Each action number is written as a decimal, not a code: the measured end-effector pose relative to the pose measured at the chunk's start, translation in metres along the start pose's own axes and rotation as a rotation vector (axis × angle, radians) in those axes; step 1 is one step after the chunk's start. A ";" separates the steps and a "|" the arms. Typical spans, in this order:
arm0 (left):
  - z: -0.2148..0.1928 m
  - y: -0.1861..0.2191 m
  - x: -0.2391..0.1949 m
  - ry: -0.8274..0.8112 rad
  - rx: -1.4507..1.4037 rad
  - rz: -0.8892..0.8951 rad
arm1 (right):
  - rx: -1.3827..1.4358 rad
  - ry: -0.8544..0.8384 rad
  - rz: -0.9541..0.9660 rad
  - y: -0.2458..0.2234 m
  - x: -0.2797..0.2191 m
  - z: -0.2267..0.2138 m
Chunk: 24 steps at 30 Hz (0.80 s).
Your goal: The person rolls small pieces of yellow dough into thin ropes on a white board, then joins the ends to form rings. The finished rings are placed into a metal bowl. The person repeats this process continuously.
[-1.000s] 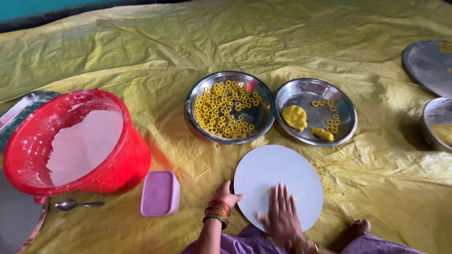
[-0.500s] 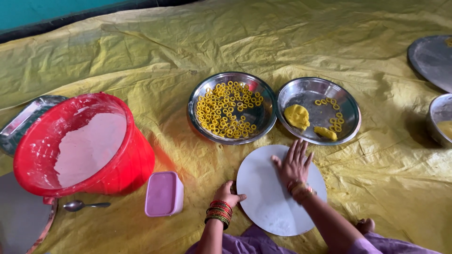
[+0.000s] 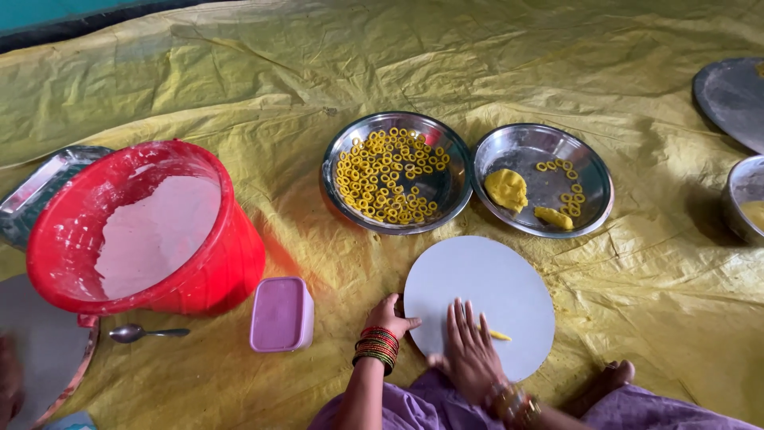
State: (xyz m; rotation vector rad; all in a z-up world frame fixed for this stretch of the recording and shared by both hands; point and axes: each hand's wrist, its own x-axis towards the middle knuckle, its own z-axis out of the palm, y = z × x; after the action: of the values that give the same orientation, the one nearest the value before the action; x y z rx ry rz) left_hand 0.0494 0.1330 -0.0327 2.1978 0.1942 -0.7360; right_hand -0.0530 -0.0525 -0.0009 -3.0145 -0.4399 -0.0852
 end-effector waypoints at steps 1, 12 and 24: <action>-0.002 0.001 -0.001 -0.004 -0.005 0.004 | -0.097 -0.222 0.099 0.003 0.017 -0.001; -0.005 0.003 0.001 -0.019 0.021 -0.022 | -0.104 -0.097 0.517 0.053 0.115 -0.009; -0.006 0.005 -0.001 -0.035 0.038 -0.013 | -0.100 -0.197 0.428 0.074 0.115 -0.026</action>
State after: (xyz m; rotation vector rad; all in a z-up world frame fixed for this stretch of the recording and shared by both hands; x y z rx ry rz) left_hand 0.0531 0.1340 -0.0252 2.2202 0.1776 -0.7906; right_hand 0.0767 -0.0930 0.0262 -3.1494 0.2094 0.2279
